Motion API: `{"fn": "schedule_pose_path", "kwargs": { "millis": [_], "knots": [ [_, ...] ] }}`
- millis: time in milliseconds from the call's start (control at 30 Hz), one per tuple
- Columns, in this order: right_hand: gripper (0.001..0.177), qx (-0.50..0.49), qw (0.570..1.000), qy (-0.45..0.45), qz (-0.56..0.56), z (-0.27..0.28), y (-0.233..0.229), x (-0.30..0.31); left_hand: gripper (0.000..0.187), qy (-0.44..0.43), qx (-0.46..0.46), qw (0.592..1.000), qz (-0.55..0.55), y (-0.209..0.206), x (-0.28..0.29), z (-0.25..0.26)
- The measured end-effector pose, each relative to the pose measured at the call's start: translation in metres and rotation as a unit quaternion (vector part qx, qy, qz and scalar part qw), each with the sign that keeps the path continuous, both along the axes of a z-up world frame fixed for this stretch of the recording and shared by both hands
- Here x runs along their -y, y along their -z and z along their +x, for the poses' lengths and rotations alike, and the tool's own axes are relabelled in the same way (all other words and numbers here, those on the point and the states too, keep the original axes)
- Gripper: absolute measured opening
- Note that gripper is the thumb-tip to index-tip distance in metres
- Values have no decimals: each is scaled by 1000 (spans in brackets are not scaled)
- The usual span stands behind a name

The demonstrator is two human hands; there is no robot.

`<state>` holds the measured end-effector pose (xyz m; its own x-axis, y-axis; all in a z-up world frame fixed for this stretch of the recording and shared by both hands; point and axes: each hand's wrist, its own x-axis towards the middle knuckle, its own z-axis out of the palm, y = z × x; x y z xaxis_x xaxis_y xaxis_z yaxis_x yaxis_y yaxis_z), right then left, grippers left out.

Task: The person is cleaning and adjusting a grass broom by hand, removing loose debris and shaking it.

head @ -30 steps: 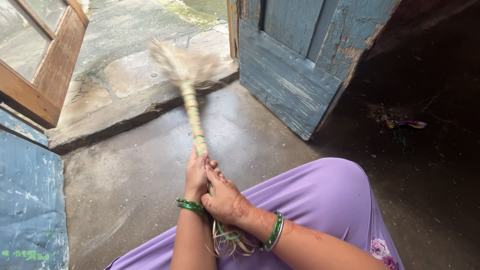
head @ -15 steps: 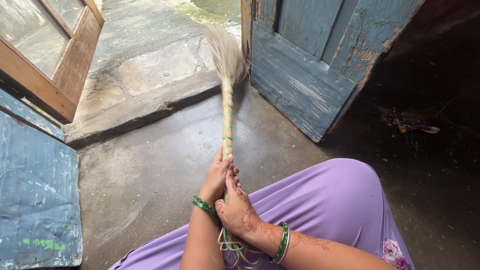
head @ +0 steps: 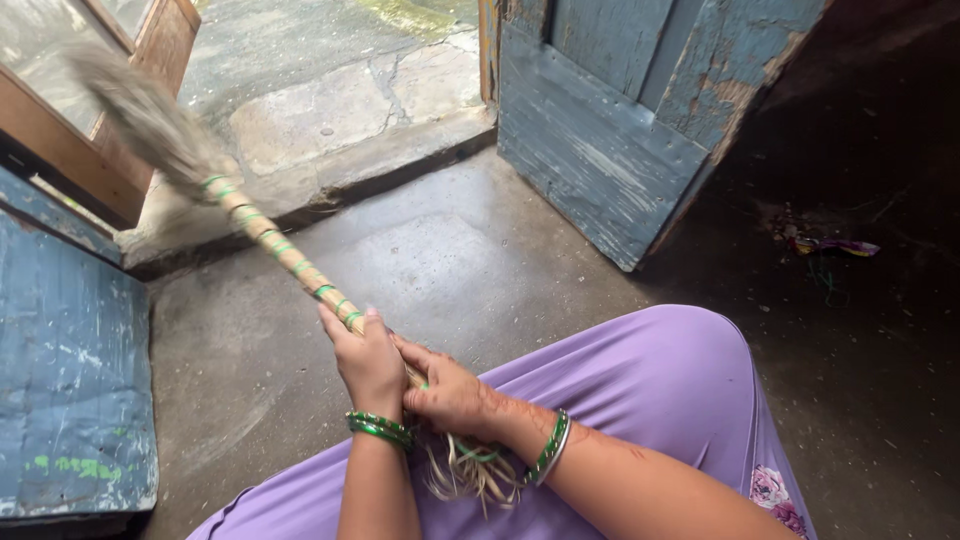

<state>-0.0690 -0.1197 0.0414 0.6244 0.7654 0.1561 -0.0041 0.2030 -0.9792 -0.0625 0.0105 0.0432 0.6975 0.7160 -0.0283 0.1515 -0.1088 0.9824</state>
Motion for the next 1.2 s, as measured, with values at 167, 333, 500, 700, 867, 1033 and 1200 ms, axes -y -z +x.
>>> {"fn": "schedule_pose_path", "kwargs": {
  "millis": [167,333,500,700,867,1033,1200],
  "knots": [
    [75,-289,953,-27,-85,8,-10,-6,87,-28,-92,992,83,19,-19,9],
    [80,-266,958,71,-77,0,2,-10,79,93,-23,992,-84,21,-16,21],
    [82,220,922,183,-260,-14,-19,4,71,159,151,936,-274,9,9,21],
    [74,187,952,147,-190,17,-21,28,71,117,221,936,-247,7,28,34],
    [73,45,997,30,-58,28,-16,10,76,-34,117,987,-108,23,5,24],
    [74,-236,963,20,-129,4,-16,-9,90,-12,5,993,-117,29,-11,14],
    [74,16,975,174,-139,7,14,-5,88,54,2,996,-67,27,-3,30]
  ]
}}
